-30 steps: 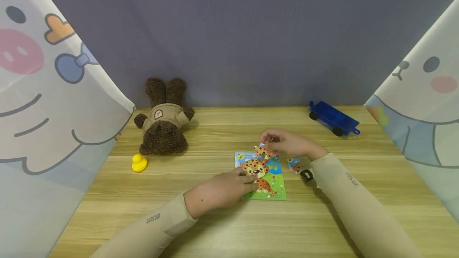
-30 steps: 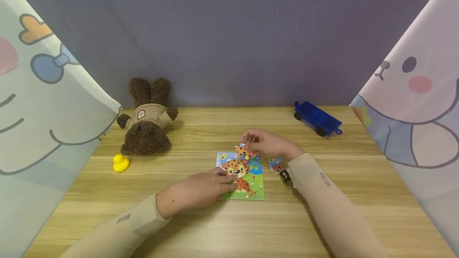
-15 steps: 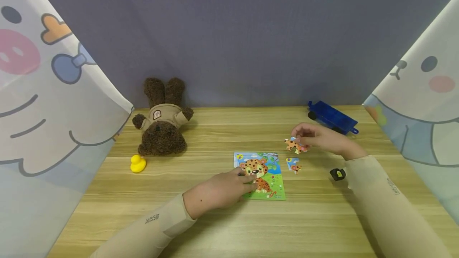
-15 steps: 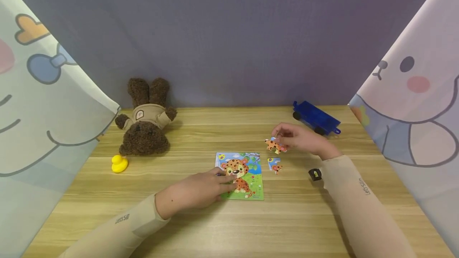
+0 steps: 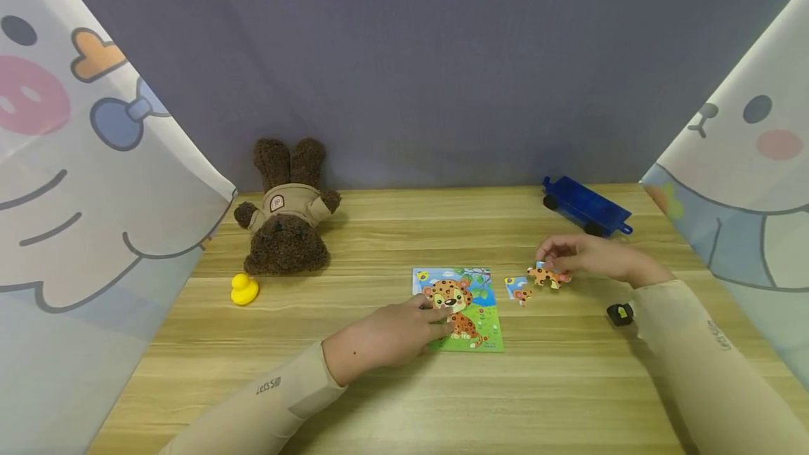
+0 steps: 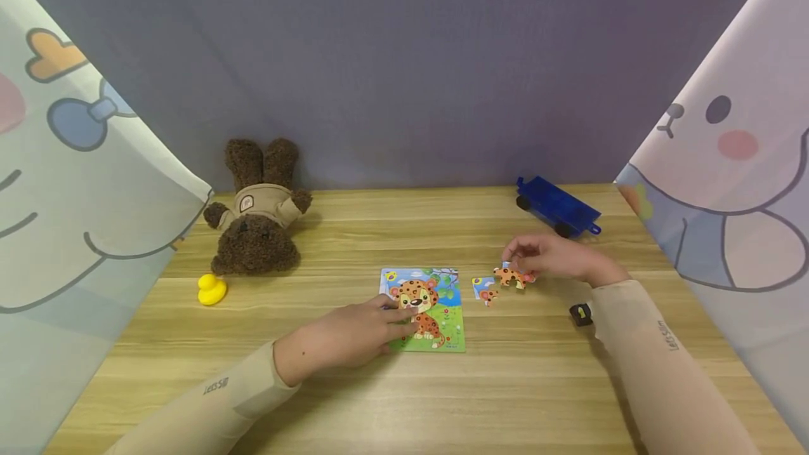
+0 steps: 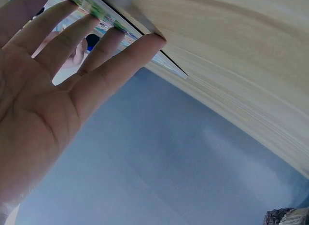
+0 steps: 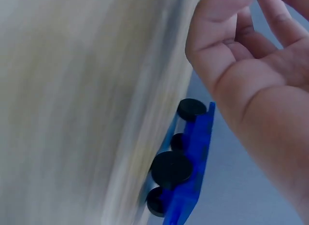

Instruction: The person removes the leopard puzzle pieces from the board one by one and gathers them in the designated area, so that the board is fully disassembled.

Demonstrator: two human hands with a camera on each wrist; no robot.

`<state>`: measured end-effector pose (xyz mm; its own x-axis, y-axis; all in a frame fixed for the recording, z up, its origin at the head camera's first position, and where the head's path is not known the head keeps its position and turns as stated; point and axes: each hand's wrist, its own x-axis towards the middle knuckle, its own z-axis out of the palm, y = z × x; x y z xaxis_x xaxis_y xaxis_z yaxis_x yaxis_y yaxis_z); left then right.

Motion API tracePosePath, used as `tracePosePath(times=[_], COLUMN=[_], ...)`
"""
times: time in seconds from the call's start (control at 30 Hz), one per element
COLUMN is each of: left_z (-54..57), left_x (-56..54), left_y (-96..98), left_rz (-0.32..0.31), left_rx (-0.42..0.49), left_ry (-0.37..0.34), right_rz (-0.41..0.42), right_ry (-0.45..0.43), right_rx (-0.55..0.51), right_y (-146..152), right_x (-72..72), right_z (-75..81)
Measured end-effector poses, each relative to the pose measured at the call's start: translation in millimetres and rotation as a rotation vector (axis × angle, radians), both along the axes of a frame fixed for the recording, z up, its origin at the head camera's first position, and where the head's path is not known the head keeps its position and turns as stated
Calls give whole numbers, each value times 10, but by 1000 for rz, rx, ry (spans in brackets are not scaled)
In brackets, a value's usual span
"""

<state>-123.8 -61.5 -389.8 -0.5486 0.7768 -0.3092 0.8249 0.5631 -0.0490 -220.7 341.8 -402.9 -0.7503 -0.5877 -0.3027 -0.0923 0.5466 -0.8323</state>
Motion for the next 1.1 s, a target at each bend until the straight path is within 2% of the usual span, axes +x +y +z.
tracePosePath(times=[0.13, 0.4, 0.77, 0.97, 1.1], left_z=[-6, 2, -2, -10, -13], left_x=[-2, -1, 7, 12, 11], left_y=[2, 12, 9, -2, -2], left_rz=[5, 22, 19, 11, 13], left_rx=[-4, -17, -5, 2, 4], left_ry=[0, -11, -12, -8, -14], right_rz=[32, 49, 21, 25, 30], right_ry=[-39, -46, 49, 104, 110], right_rx=[9, 45, 146, 132, 118], right_y=[24, -9, -164, -297, -360], right_x=[-3, -27, 48, 73, 67], right_z=[-31, -93, -112, -134, -141])
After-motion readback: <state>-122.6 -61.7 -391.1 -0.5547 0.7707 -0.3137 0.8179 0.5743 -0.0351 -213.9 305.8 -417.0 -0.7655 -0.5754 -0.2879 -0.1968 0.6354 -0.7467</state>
